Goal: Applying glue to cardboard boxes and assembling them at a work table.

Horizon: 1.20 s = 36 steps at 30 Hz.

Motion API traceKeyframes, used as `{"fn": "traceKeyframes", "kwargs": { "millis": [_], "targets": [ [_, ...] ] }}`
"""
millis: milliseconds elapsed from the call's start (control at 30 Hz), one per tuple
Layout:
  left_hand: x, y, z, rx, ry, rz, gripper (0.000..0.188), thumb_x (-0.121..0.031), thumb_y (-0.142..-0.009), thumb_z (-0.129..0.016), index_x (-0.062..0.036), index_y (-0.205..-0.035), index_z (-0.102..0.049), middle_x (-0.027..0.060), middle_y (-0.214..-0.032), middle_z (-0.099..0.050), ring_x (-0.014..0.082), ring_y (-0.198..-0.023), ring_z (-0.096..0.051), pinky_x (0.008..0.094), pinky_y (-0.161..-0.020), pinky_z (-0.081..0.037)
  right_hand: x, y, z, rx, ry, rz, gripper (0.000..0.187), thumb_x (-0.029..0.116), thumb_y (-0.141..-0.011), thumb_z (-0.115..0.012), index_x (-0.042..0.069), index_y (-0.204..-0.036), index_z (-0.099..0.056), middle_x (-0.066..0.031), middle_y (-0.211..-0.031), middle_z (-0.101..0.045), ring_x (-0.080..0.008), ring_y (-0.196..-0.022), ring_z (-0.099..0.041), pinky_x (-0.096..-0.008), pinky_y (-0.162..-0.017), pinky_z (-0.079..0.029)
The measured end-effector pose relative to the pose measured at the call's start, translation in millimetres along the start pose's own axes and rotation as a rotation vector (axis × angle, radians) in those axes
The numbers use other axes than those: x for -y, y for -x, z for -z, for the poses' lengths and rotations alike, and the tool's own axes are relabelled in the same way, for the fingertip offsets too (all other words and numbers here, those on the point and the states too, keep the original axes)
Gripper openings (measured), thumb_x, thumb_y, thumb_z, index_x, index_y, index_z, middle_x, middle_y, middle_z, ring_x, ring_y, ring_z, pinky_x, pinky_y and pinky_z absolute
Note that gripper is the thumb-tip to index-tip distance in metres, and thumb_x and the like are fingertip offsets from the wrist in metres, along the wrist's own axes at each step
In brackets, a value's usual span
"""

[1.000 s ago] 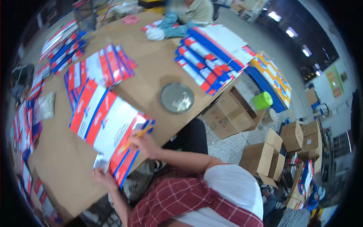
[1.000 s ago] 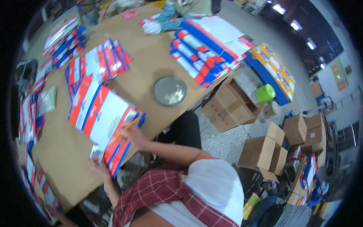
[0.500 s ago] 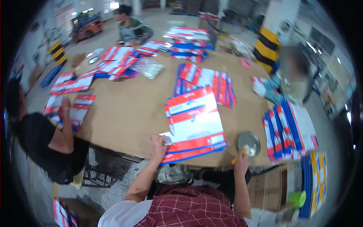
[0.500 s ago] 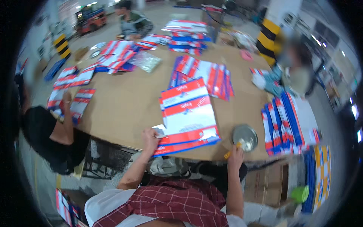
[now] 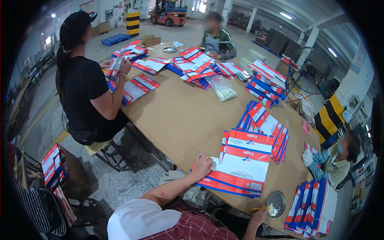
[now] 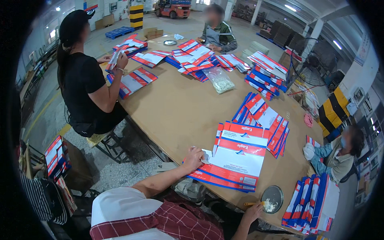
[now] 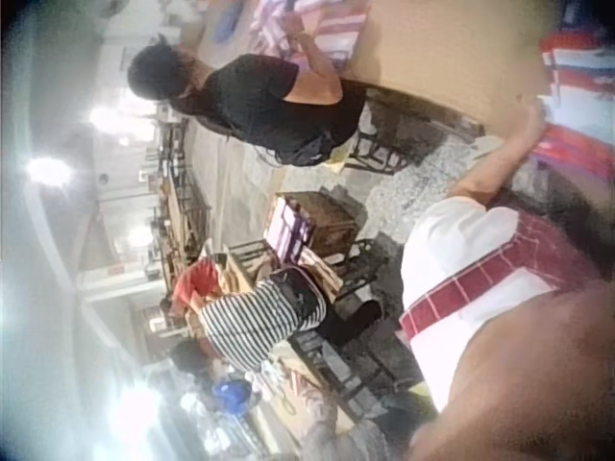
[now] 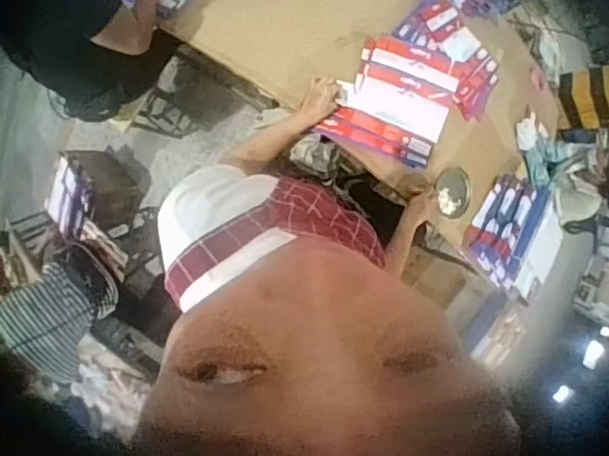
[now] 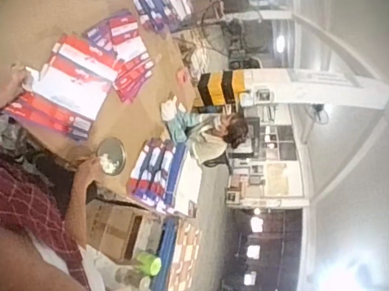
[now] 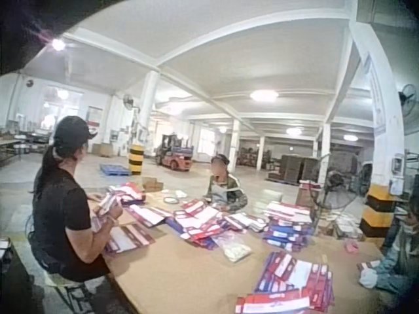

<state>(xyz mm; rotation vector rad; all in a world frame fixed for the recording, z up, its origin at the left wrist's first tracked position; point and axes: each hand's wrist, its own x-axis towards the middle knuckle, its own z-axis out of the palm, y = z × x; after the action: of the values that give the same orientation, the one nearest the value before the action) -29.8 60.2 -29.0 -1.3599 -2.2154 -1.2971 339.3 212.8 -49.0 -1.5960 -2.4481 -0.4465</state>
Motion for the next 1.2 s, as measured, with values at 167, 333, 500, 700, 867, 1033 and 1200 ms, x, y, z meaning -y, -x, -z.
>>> {"fn": "traceKeyframes", "kwargs": {
  "millis": [167,333,500,700,867,1033,1200],
  "targets": [
    [7,-1,-5,0.048,0.0,-0.001,0.013,-0.003,-0.058,-0.061,-0.0104,-0.063,-0.052,0.0054,-0.073,-0.05,0.0222,-0.082,-0.052,0.0406,-0.083,-0.032,13,3,28,0.087,-0.106,-0.019,0.037,0.005,-0.078,-0.047,0.0,-0.115,-0.045,-0.0182,-0.1,-0.048,-0.0334,-0.095,-0.049,-0.0388,-0.081,-0.042],
    [4,-3,2,0.041,-0.018,0.007,0.013,-0.003,-0.058,-0.061,-0.0103,-0.063,-0.051,0.0052,-0.072,-0.05,0.0222,-0.081,-0.052,0.0401,-0.083,-0.032,35,-21,82,0.013,-0.435,-0.005,0.047,0.006,-0.077,-0.052,-0.002,-0.121,-0.04,-0.0194,-0.106,-0.048,-0.0358,-0.101,-0.048,-0.0419,-0.087,-0.039],
    [-3,2,4,0.017,-0.022,0.006,0.013,-0.003,-0.058,-0.061,-0.0106,-0.063,-0.052,0.005,-0.071,-0.049,0.0225,-0.08,-0.052,0.0391,-0.082,-0.032,50,-82,62,-0.164,-0.764,0.004,0.052,0.021,-0.084,-0.056,-0.003,-0.126,-0.036,-0.0239,-0.116,-0.047,-0.0358,-0.105,-0.048,-0.0389,-0.09,-0.037],
    [-7,9,-4,0.035,0.032,-0.013,0.011,-0.002,-0.06,-0.058,-0.0109,-0.066,-0.054,0.0052,-0.072,-0.05,0.0227,-0.082,-0.052,0.0399,-0.081,-0.033,48,-108,23,0.306,-0.894,-0.111,0.063,0.034,-0.081,-0.06,-0.004,-0.125,-0.037,-0.0202,-0.113,-0.05,-0.0276,-0.104,-0.049,-0.0353,-0.09,-0.037],
    [5,2,-7,-0.069,0.161,0.049,0.024,-0.001,-0.065,-0.054,-0.0068,-0.088,-0.06,0.0119,-0.081,-0.058,0.0314,-0.081,-0.055,0.0455,-0.074,-0.038,74,-123,33,0.479,-1.243,0.021,0.049,0.024,-0.082,-0.058,-0.004,-0.119,-0.043,-0.0135,-0.106,-0.055,-0.0209,-0.094,-0.053,-0.0326,-0.083,-0.042],
    [0,-19,10,0.019,0.061,0.011,0.032,0.004,-0.066,-0.055,-0.0054,-0.097,-0.058,0.0117,-0.087,-0.059,0.0273,-0.085,-0.056,0.0381,-0.08,-0.038,79,-132,25,0.695,-0.976,-0.142,0.049,0.035,-0.082,-0.06,0.0,-0.115,-0.051,-0.0092,-0.103,-0.059,-0.0163,-0.09,-0.054,-0.0299,-0.081,-0.042],
    [-5,-16,7,0.126,0.152,0.11,0.033,0.005,-0.067,-0.055,-0.0056,-0.098,-0.055,0.0104,-0.089,-0.057,0.0253,-0.086,-0.055,0.0357,-0.082,-0.036,72,-119,26,0.604,-1.259,-0.149,0.046,0.037,-0.08,-0.062,-0.001,-0.106,-0.056,-0.0097,-0.092,-0.062,-0.0164,-0.082,-0.057,-0.0303,-0.074,-0.045]
  ]
}}
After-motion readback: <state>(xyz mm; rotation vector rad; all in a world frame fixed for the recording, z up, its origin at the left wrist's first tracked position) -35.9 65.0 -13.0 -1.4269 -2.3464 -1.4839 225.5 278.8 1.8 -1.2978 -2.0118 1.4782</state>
